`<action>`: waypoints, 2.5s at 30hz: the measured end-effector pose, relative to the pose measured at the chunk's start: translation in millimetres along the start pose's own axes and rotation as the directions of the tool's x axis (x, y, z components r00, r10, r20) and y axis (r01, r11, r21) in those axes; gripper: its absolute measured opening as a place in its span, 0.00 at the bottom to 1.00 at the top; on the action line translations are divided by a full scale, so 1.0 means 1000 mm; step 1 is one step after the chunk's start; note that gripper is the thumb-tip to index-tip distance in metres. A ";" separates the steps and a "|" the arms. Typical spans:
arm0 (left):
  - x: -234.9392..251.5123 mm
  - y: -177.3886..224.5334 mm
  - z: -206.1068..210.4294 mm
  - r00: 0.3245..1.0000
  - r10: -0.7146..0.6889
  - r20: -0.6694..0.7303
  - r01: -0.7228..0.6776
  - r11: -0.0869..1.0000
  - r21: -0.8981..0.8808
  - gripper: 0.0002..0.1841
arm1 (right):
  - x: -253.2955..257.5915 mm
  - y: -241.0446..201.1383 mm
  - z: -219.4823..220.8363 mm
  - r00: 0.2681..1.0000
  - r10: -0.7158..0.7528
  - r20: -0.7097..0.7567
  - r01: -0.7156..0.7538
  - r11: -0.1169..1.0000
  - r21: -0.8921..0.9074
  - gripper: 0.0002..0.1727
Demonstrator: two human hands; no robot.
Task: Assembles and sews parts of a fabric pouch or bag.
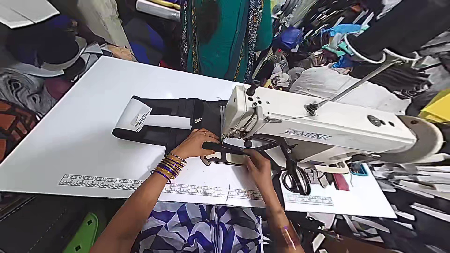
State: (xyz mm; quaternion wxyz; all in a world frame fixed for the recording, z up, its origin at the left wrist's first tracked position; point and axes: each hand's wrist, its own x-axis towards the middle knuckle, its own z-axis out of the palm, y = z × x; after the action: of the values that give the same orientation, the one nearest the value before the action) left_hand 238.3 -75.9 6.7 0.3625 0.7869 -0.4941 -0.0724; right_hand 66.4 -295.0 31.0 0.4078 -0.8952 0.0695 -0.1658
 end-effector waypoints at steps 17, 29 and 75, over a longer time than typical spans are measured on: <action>-0.002 0.017 -0.003 0.997 -0.074 0.029 0.070 0.989 0.131 0.24 | -0.077 0.017 0.006 0.955 -0.295 0.006 0.282 0.907 -0.312 0.16; 0.003 0.011 -0.009 0.975 -0.068 0.214 0.024 0.979 0.203 0.24 | -0.094 0.020 -0.017 0.971 -0.225 -0.084 0.179 0.910 -0.373 0.16; -0.075 -0.043 -0.083 0.773 -0.334 -0.539 0.576 0.726 0.375 0.33 | -0.017 0.021 -0.145 0.773 0.374 0.512 -0.419 0.908 -0.031 0.06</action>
State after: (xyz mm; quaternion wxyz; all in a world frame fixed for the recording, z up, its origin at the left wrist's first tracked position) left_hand 271.7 38.5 21.2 0.2061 0.9486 -0.1855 0.1527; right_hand -0.6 -407.5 100.0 0.4748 -0.8537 0.1399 0.1620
